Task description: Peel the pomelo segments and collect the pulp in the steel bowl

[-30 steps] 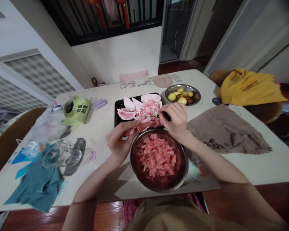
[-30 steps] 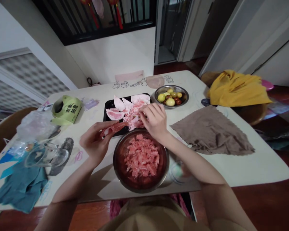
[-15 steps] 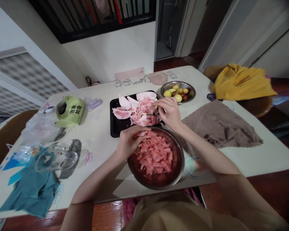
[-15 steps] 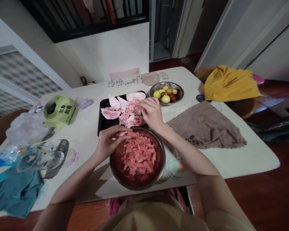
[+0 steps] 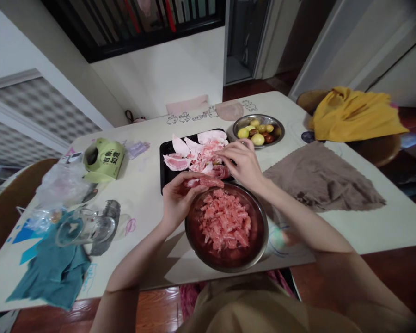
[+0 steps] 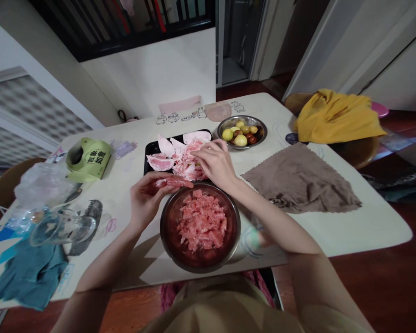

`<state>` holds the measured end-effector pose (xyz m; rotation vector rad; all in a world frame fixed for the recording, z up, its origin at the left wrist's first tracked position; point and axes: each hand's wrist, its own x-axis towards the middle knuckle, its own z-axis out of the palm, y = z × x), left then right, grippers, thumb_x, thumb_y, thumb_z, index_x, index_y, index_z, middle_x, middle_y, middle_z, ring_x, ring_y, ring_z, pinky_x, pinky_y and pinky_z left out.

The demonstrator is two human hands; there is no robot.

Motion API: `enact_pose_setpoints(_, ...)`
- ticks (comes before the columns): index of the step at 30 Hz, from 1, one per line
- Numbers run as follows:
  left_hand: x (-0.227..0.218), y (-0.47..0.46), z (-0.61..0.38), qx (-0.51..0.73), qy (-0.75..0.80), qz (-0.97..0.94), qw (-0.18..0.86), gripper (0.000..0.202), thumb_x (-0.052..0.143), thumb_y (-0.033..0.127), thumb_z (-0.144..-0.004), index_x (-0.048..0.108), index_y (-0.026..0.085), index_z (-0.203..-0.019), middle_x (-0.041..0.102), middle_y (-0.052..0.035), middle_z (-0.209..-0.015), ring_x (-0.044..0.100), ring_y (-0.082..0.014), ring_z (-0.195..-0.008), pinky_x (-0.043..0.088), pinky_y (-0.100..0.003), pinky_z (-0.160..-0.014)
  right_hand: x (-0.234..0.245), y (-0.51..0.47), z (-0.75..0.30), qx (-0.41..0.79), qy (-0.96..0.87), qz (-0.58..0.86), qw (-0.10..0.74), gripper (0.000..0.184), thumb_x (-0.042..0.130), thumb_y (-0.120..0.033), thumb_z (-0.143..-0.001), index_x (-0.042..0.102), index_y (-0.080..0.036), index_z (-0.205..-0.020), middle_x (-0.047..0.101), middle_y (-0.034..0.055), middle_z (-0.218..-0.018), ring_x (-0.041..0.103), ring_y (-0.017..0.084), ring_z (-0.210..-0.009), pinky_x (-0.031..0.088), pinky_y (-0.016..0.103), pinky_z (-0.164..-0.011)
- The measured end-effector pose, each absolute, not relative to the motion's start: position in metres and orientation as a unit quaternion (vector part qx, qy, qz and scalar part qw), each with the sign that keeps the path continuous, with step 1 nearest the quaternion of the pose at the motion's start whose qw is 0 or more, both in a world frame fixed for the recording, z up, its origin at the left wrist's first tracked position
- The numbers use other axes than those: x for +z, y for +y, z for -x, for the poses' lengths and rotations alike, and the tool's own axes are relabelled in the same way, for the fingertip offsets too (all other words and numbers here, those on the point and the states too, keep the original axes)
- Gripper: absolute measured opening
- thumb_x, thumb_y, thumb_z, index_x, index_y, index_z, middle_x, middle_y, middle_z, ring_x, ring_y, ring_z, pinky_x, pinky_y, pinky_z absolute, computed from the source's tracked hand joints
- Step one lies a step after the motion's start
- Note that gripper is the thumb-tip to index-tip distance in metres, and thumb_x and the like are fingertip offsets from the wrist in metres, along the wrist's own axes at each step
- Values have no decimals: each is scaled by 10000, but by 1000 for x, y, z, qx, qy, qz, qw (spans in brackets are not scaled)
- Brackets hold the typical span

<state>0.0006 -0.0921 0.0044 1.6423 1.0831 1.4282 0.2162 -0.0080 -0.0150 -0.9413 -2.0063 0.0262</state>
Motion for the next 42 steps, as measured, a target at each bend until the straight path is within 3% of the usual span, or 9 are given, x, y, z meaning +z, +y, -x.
enact_pose_setpoints(8,1,-92,3,561,413,-650,303,157,791,221,-851,746,180,-995,779,-59,-971,748,-169,-901,622,-279,-821,-22,-4,-215,-17,-823,389,413,210,632,-197,-958,764,-261,-1108,799,34,-952,649,231,-993,356,538,-1071)
enact_pose_setpoints(14,-2,-91,4,563,416,-643,310,171,779,221,-866,743,185,-1029,770,-64,-1010,746,-176,-932,623,-298,-847,-26,1,-216,18,-824,388,411,282,584,-181,-984,740,-270,-1201,806,46,-969,672,226,-1023,333,551,-1121)
enact_pose_setpoints(17,-2,-90,3,574,413,-641,298,172,776,219,-867,726,181,-1027,766,-65,-1017,748,-181,-960,620,-305,-876,-23,-3,-214,31,-815,383,433,252,648,-174,-937,767,-281,-1132,805,42,-981,679,238,-1020,357,563,-1097)
enact_pose_setpoints(21,-3,-90,3,594,401,-639,279,167,751,190,-885,699,183,-1044,757,-73,-1053,751,-193,-1010,615,-322,-917,0,-26,-208,67,-775,349,523,116,672,-281,-945,773,-260,-997,797,33,-968,709,212,-957,477,455,-957)
enact_pose_setpoints(24,-3,-91,1,613,391,-645,235,158,730,153,-898,692,185,-1048,759,-63,-1049,748,-178,-1013,615,-304,-911,19,-51,-204,13,-758,323,567,41,706,-263,-913,742,-275,-899,788,-1,-891,716,217,-938,478,450,-934)
enact_pose_setpoints(31,0,-98,-5,639,328,-677,162,248,708,33,-878,686,183,-1074,771,-63,-1064,755,-189,-1021,626,-340,-906,27,-80,-196,-29,-778,294,555,105,706,-176,-907,707,-267,-960,792,-11,-935,712,216,-955,465,446,-921)
enact_pose_setpoints(36,2,-100,-1,605,318,-726,72,287,690,39,-897,713,207,-1129,789,-56,-1073,766,-185,-998,639,-340,-883,29,-86,-197,-12,-786,299,541,79,678,-180,-920,693,-248,-960,760,36,-1020,675,237,-1028,485,449,-907)
enact_pose_setpoints(42,1,-101,4,595,273,-756,-6,298,643,67,-939,718,229,-1177,789,-50,-1090,769,-204,-1026,661,-358,-845,31,-93,-197,-91,-786,291,537,136,695,-168,-893,680,-271,-981,740,31,-1082,648,243,-1087,461,446,-939)
